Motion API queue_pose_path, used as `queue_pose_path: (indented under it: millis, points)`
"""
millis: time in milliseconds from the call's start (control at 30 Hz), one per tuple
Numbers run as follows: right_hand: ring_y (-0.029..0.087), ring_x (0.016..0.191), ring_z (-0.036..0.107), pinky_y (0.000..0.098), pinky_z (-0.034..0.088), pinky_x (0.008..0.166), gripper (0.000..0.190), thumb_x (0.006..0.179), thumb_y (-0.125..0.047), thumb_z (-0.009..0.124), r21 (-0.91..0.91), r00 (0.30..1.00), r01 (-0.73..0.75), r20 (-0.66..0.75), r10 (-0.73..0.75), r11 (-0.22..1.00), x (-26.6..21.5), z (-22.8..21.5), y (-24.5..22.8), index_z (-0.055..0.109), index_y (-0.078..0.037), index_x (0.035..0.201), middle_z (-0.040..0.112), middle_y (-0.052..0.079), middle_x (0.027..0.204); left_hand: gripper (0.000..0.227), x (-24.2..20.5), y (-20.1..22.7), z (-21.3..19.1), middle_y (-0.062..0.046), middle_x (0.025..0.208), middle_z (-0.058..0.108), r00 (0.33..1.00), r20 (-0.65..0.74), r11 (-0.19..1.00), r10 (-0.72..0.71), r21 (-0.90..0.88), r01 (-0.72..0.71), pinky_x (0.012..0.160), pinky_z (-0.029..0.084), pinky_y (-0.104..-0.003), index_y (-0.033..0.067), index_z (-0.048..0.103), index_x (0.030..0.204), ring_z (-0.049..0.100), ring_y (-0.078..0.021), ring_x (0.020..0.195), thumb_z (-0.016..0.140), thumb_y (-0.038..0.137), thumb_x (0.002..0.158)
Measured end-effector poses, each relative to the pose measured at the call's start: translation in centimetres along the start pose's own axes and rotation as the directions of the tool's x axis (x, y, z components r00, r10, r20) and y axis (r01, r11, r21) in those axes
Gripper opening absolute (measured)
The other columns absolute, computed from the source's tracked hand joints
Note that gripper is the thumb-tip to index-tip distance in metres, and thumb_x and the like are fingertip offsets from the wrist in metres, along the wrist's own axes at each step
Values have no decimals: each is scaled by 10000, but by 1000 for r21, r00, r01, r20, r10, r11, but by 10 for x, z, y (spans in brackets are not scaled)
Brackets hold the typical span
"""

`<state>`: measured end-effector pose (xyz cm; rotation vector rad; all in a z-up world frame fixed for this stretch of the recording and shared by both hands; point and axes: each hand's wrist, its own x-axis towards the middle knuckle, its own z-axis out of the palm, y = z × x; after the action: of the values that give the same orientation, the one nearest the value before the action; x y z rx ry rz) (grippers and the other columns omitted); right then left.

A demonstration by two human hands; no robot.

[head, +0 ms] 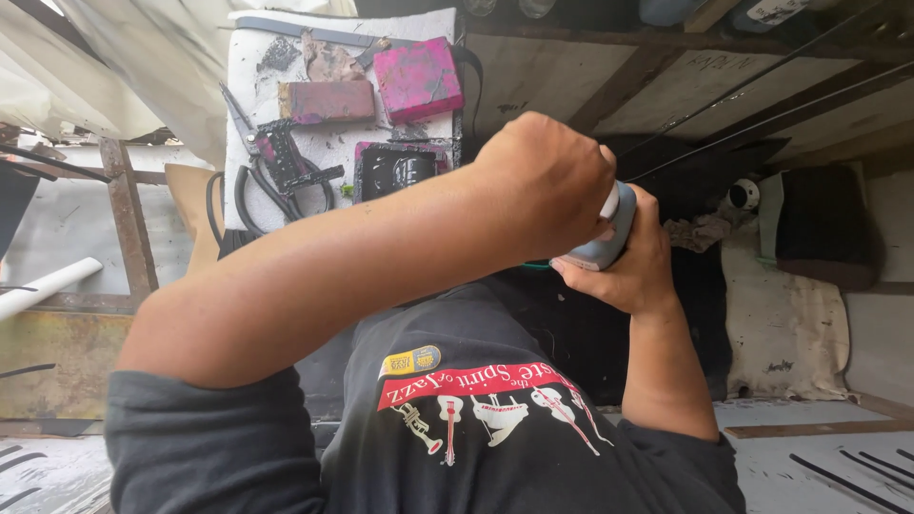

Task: The person pours a dark liquid from a gray bottle into a small pink container, then adds water from a plastic bottle and stirs the mixture with a small stick. The person repeats adding water and stirring several times to blend the contents.

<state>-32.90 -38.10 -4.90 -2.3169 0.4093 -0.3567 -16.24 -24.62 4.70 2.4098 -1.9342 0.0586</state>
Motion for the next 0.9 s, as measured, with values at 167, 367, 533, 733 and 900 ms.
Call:
queue_pose_path:
  millis: [167, 367, 533, 733, 900]
  points:
    - [460, 1103, 622, 606, 462, 927, 1051, 548, -237, 951, -13, 998, 62, 26, -62, 998, 11, 5, -20, 363, -82, 1406, 594, 178, 1173, 427, -29, -16, -44, -111, 990, 711, 997, 43, 998, 58, 19, -59, 498, 613, -403, 93, 697, 1157, 756, -270, 680, 836, 269, 794]
    - [361, 994, 685, 481, 541, 734, 1046, 544, -416, 923, -153, 996, 88, 36, -83, 984, 20, 18, -40, 416, -68, 1390, 625, 131, 1252, 557, -35, -33, -43, -24, 881, 737, 946, 283, 982, -160, -46, 181, 570, 505, -417, 173, 709, 1004, 714, -302, 758, 495, 686, 965]
    - [396, 1045, 664, 516, 531, 794, 1059, 547, -421, 933, -199, 991, 131, 39, -125, 971, 27, 24, -57, 405, -67, 1394, 631, 153, 1271, 579, -57, -56, -31, -57, 944, 665, 988, 129, 993, -82, -70, 92, 493, 496, -441, 157, 590, 1136, 711, -313, 682, 670, 623, 801]
    - [382, 1045, 666, 524, 553, 763, 1029, 589, -431, 943, -279, 960, 280, 64, -273, 919, 36, 31, -70, 416, -51, 1386, 624, 141, 1285, 631, -77, -67, -34, -60, 776, 701, 971, 176, 979, -162, -96, 180, 539, 490, -451, 118, 635, 986, 684, -337, 656, 587, 744, 928]
    - [386, 1103, 679, 512, 581, 830, 1001, 613, -424, 955, -350, 891, 437, 44, -452, 828, 41, 42, -68, 467, -4, 1378, 632, 154, 1293, 843, -86, -73, -31, -46, 678, 654, 920, 218, 940, -325, -32, 339, 499, 394, -397, 147, 667, 682, 611, -292, 584, 341, 850, 1012]
